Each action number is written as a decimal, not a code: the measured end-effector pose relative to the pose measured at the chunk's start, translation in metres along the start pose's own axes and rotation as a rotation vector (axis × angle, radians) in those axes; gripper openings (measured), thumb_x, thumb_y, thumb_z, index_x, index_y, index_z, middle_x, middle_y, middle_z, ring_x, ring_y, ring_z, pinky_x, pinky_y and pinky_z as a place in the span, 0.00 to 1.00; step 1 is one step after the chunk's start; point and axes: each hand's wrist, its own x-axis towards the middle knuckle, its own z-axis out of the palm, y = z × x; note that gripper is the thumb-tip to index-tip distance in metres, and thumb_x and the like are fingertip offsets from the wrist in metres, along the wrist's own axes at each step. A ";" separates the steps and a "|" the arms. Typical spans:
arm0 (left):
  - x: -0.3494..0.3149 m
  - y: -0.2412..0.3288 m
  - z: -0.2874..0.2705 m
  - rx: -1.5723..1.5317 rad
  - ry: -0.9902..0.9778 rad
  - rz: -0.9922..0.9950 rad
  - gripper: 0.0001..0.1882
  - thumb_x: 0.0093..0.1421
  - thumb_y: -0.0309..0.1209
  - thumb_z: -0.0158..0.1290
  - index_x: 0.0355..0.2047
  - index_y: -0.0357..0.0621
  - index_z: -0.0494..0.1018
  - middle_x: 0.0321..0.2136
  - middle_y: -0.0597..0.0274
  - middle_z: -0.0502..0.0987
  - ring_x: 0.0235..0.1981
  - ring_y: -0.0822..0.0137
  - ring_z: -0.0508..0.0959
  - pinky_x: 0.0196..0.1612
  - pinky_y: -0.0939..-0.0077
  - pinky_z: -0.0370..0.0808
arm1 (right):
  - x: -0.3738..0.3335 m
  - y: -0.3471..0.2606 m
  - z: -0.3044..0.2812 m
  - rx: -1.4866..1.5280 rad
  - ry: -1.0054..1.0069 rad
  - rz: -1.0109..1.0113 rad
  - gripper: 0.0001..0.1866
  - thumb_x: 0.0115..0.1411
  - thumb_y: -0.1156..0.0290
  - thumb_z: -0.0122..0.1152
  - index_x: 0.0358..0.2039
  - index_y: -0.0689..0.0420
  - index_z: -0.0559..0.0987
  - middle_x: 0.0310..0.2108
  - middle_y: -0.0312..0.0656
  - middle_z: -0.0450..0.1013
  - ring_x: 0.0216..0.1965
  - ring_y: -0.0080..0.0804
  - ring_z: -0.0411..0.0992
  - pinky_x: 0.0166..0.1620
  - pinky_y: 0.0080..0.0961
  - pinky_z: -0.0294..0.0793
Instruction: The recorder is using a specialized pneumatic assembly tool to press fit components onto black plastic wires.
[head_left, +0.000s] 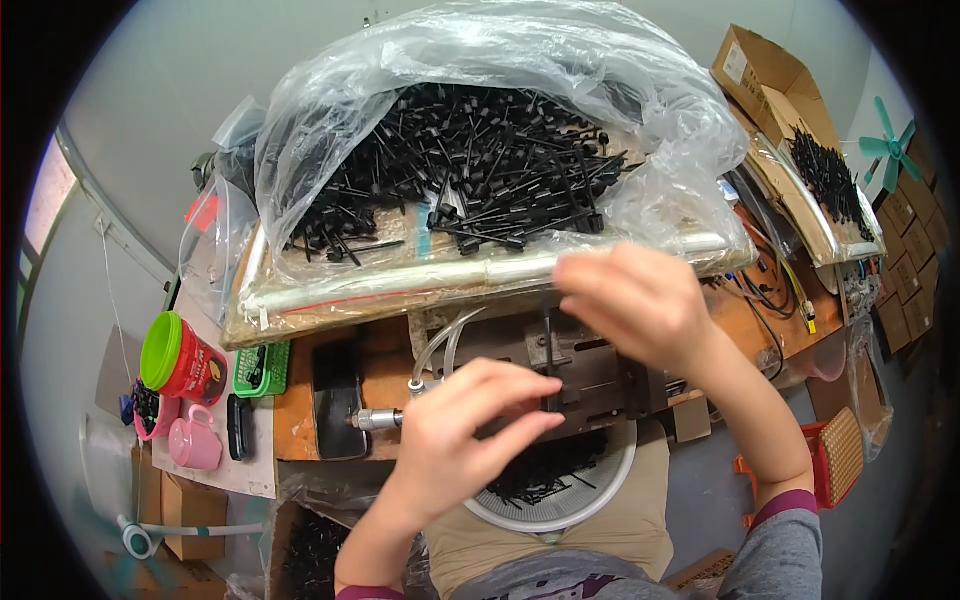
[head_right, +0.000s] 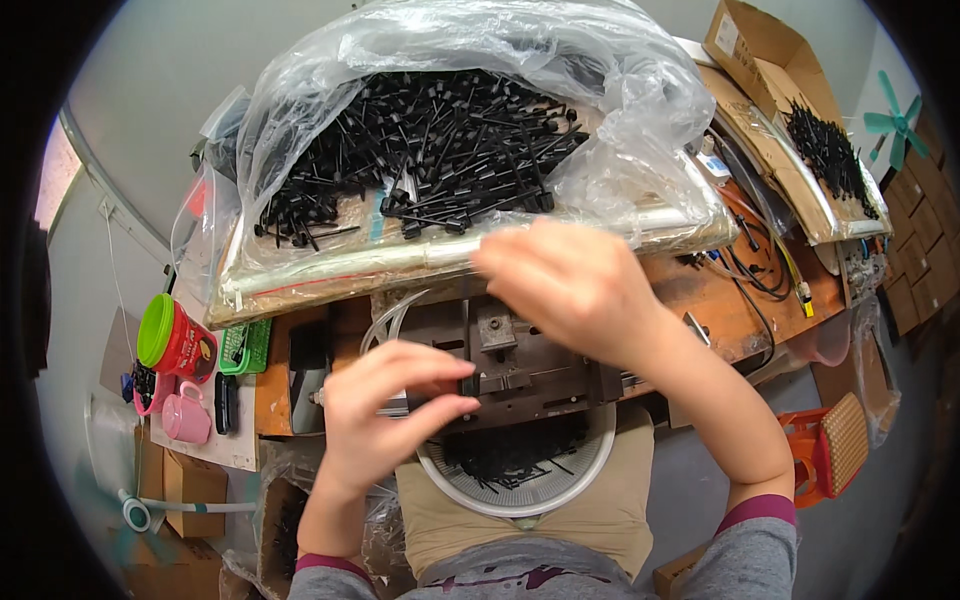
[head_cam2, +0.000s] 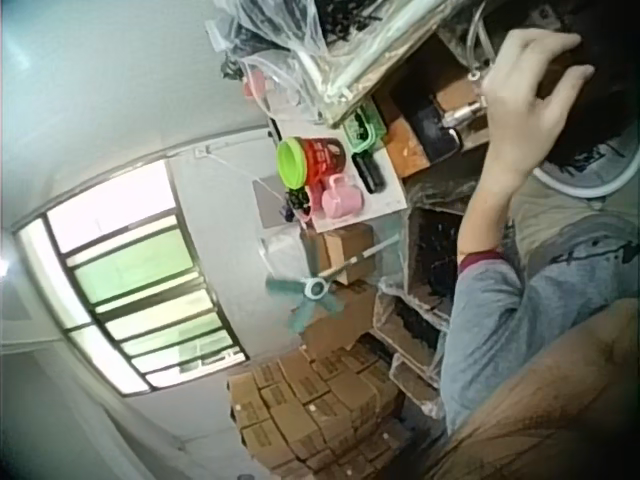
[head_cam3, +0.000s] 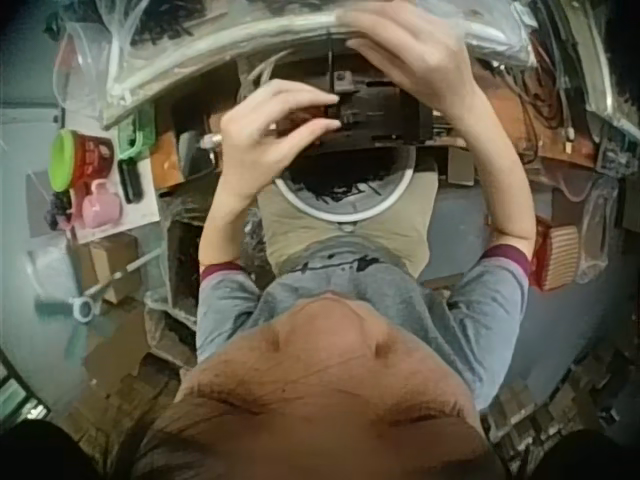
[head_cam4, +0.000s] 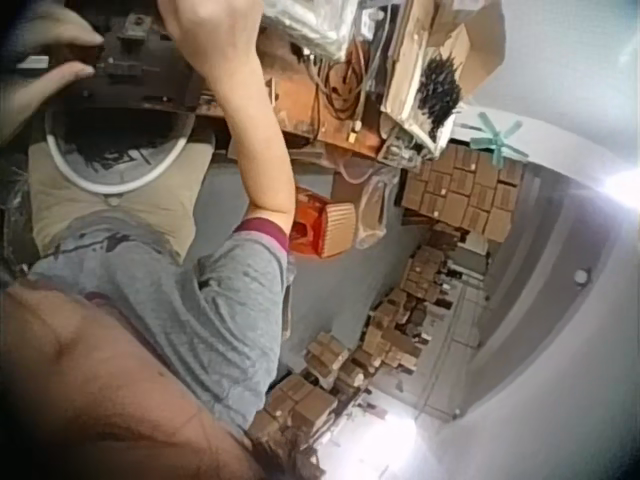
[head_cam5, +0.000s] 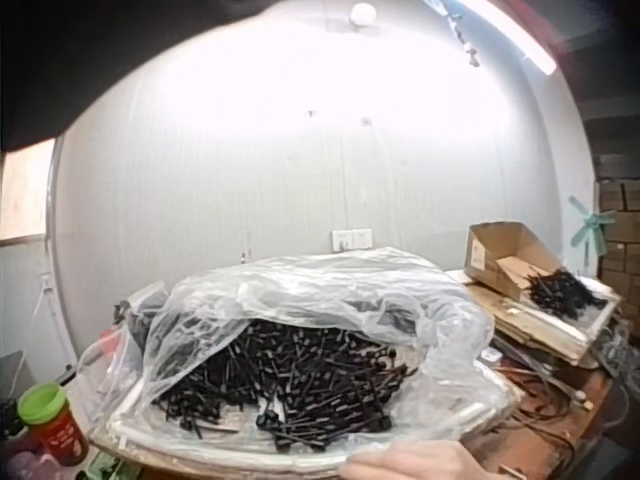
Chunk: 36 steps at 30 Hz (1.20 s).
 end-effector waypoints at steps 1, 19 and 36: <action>-0.009 0.005 0.004 0.065 0.034 0.025 0.15 0.49 0.18 0.68 0.39 0.37 0.82 0.37 0.55 0.81 0.32 0.70 0.83 0.32 0.80 0.82 | 0.006 0.009 0.004 0.061 0.046 0.099 0.14 0.50 0.74 0.71 0.39 0.59 0.81 0.36 0.42 0.78 0.33 0.40 0.78 0.35 0.33 0.79; -0.055 -0.022 0.072 0.626 -0.152 0.090 0.13 0.52 0.27 0.65 0.36 0.37 0.78 0.52 0.45 0.78 0.33 0.57 0.84 0.45 0.69 0.82 | 0.021 0.054 0.006 0.619 -0.028 0.902 0.06 0.60 0.76 0.62 0.38 0.62 0.82 0.39 0.42 0.80 0.36 0.24 0.79 0.39 0.23 0.78; -0.002 0.004 0.023 0.596 -0.067 0.054 0.14 0.52 0.29 0.67 0.39 0.44 0.80 0.42 0.55 0.83 0.34 0.60 0.84 0.36 0.72 0.81 | -0.067 -0.076 -0.023 0.325 -0.157 0.507 0.15 0.48 0.82 0.74 0.37 0.65 0.78 0.55 0.55 0.72 0.47 0.41 0.78 0.43 0.29 0.82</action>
